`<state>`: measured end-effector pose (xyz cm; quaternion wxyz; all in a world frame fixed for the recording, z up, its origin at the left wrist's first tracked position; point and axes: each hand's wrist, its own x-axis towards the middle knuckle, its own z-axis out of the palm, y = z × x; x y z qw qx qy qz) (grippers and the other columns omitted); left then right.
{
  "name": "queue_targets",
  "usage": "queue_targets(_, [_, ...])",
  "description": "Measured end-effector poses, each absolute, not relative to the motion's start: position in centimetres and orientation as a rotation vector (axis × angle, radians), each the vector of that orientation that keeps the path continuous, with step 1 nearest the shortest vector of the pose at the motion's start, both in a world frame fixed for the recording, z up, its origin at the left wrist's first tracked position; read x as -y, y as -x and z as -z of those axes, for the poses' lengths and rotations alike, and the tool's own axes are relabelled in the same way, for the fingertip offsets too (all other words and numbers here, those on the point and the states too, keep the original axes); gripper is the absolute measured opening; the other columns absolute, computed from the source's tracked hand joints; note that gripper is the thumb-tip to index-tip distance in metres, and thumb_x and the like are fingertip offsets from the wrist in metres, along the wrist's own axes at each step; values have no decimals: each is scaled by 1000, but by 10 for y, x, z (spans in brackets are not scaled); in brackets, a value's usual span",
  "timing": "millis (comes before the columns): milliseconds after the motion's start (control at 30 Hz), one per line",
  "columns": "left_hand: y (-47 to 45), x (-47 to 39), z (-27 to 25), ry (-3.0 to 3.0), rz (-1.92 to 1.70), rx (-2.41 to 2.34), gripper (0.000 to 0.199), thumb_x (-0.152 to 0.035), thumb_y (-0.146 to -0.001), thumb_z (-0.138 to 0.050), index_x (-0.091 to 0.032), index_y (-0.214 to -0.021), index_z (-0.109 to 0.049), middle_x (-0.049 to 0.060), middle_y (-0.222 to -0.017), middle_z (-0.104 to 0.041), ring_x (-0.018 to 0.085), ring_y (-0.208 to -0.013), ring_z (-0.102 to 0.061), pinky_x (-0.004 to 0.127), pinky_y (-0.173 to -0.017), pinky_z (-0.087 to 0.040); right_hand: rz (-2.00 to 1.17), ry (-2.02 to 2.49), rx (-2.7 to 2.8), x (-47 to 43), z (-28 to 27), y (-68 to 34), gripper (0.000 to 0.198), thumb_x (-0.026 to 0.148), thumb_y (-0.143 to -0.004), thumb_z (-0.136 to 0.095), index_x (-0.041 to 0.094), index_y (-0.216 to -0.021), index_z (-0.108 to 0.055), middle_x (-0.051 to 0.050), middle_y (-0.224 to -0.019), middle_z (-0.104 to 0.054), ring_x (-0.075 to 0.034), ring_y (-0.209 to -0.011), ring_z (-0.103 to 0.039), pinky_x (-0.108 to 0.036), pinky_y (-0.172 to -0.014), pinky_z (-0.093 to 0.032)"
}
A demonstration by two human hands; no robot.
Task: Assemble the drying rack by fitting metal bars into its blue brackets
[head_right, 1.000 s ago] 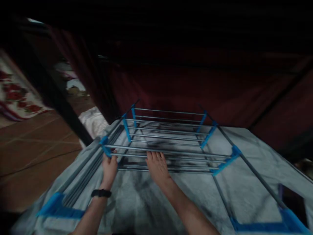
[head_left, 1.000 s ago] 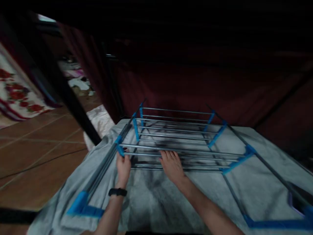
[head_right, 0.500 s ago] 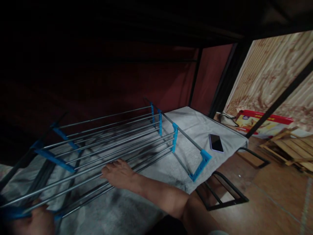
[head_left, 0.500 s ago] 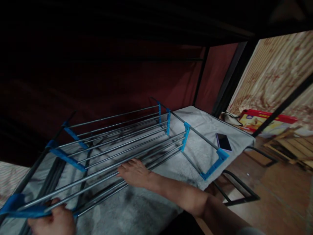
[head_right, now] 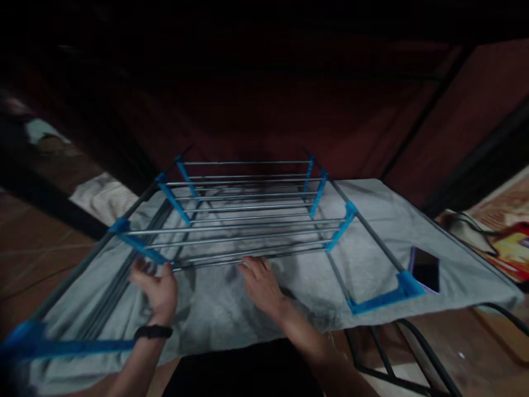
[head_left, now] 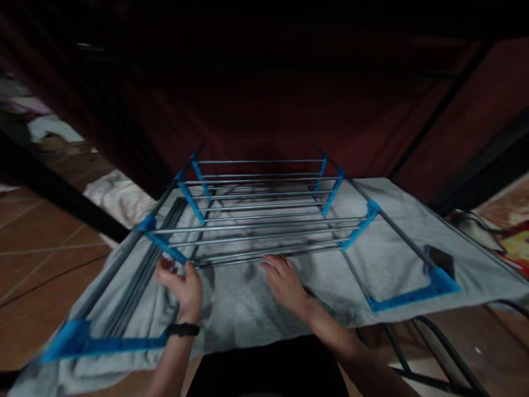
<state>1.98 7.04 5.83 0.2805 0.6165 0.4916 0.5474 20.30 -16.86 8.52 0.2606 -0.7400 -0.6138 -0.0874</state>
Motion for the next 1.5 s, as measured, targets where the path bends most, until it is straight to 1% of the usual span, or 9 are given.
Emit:
queue_targets(167, [-24, -32, -22, -1495, -1381, -1267, 47, -26, -84, -64, -24, -129, -51, 9, -130, -56, 23, -116, -60, 37, -104, -49, 354, 2040, 1659, 175, -60, -209, 42, 8, -99, -44, 17, -136, -61, -13, -146, -60, -26, -137, -51, -47, -118, -41])
queue_targets(300, [-23, -43, -9, -1451, -1338, -1308, 26, -21, -86, -61, -21, -112, -56, 6, -106, -63, 20, -99, -64, 34, -95, -52, 363, 2096, 1734, 138, -69, -207, 42, 12, -101, -44, 14, -141, -57, -14, -148, -59, -27, -138, -48, -48, -119, -35])
queue_targets(400, [-18, -55, -9, -1394, -1406, -1387, 25, -18, -86, -59, -19, -110, -54, 10, -115, -62, 24, -112, -62, 38, -104, -47, 308, 2149, 1801, 109, -74, -203, 40, 17, -103, -44, 13, -141, -56, -14, -139, -65, -27, -128, -56, -47, -117, -35])
queue_targets(500, [-16, -64, -10, -1375, -1461, -1418, 42, -14, -82, -64, -19, -123, -52, 16, -136, -57, 28, -132, -54, 43, -117, -39, 237, 2218, 1876, 89, -74, -203, 38, 17, -103, -42, 15, -138, -59, -13, -127, -70, -26, -115, -62, -44, -109, -39])
queue_targets(600, [-21, -73, -14, -1386, -1466, -1371, 52, -11, -82, -62, -20, -132, -52, 16, -144, -56, 28, -139, -51, 45, -122, -36, 223, 2249, 1896, 81, -74, -205, 39, 14, -104, -38, 17, -134, -62, -11, -120, -72, -25, -108, -64, -40, -100, -43])
queue_targets(733, [-30, -87, -26, -1436, -1480, -1240, 47, -13, -87, -58, -21, -133, -56, 12, -139, -63, 26, -135, -57, 45, -122, -39, 248, 2228, 1892, 79, -77, -210, 38, 17, -105, -37, 18, -134, -62, -10, -117, -72, -25, -108, -63, -40, -98, -43])
queue_targets(967, [-34, -94, -36, -1435, -1463, -1196, 21, -27, -96, -57, -21, -114, -65, 10, -117, -72, 25, -117, -66, 41, -111, -48, 291, 2200, 1928, 78, -78, -217, 36, 19, -105, -40, 19, -131, -64, -11, -115, -73, -24, -102, -65, -39, -95, -45])
queue_targets(1333, [-36, -94, -32, -1389, -1499, -1252, 16, -32, -96, -58, -22, -106, -65, 8, -105, -72, 25, -104, -68, 40, -102, -52, 394, 2116, 1984, 76, -81, -221, 33, 20, -105, -43, 16, -128, -66, -11, -118, -74, -23, -103, -68, -38, -94, -50])
queue_targets(1500, [-36, -94, -28, -1393, -1525, -1222, 20, -29, -95, -58, -21, -111, -67, 9, -112, -74, 26, -109, -69, 42, -105, -51, 424, 2089, 2021, 73, -83, -220, 29, 28, -107, -44, 17, -120, -67, -10, -108, -75, -24, -97, -69, -38, -88, -52])
